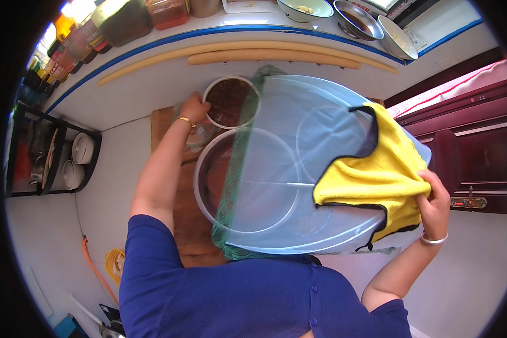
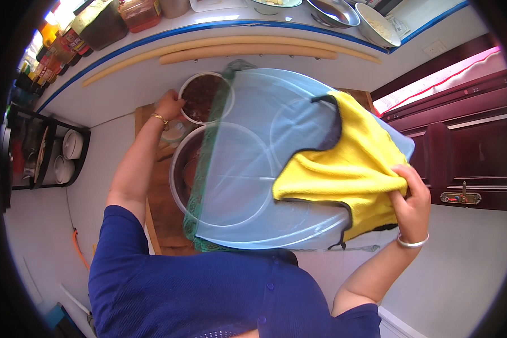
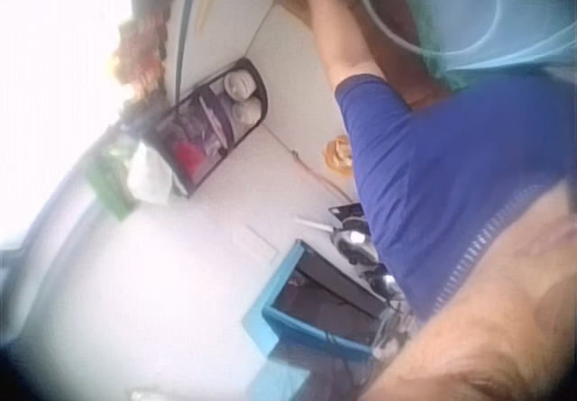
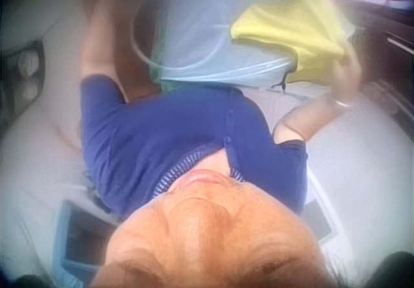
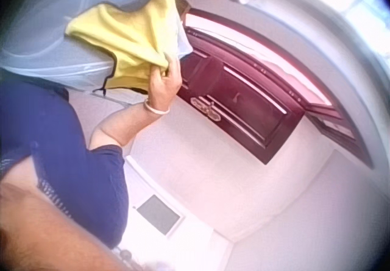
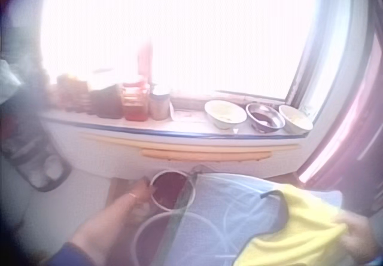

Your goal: The person wipes down the kitchen countertops with a cloth, covers several food bowls with a mesh screen, and then rinses the cloth in the sink.

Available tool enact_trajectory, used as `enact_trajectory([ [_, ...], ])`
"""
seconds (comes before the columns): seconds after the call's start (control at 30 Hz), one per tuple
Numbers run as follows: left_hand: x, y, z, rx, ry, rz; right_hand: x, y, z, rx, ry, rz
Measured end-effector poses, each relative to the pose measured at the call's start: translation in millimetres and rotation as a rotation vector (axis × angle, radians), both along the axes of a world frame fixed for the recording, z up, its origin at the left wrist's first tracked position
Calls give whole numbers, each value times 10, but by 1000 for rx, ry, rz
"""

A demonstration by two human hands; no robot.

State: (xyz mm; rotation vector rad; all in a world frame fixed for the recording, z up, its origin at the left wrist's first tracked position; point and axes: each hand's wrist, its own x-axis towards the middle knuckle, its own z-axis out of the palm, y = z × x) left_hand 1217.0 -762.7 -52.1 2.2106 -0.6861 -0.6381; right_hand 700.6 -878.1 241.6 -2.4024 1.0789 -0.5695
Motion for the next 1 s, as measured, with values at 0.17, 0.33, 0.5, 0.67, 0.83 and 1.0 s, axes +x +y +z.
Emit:
enact_trajectory([
  [0.17, 255, 542, 62, 111, -247, 43, 751, 57, 246, -56, 87, 252],
  [0.33, 219, 1139, 243, -282, 225, 186, 1282, 126, 456, -141, 69, 468],
  [0.5, 130, 1882, 362, -193, 196, 396, 1371, 122, 736, -25, 57, 466],
  [0.67, -331, 2734, 422, -174, 226, 514, 1187, 131, 845, 37, 48, 477],
  [0.83, -1229, 3435, 395, -159, 226, 628, 1067, 110, 821, 78, 44, 606],
  [1.0, -2250, 3764, 276, -96, 272, 734, 1083, 73, 743, -73, 61, 772],
])
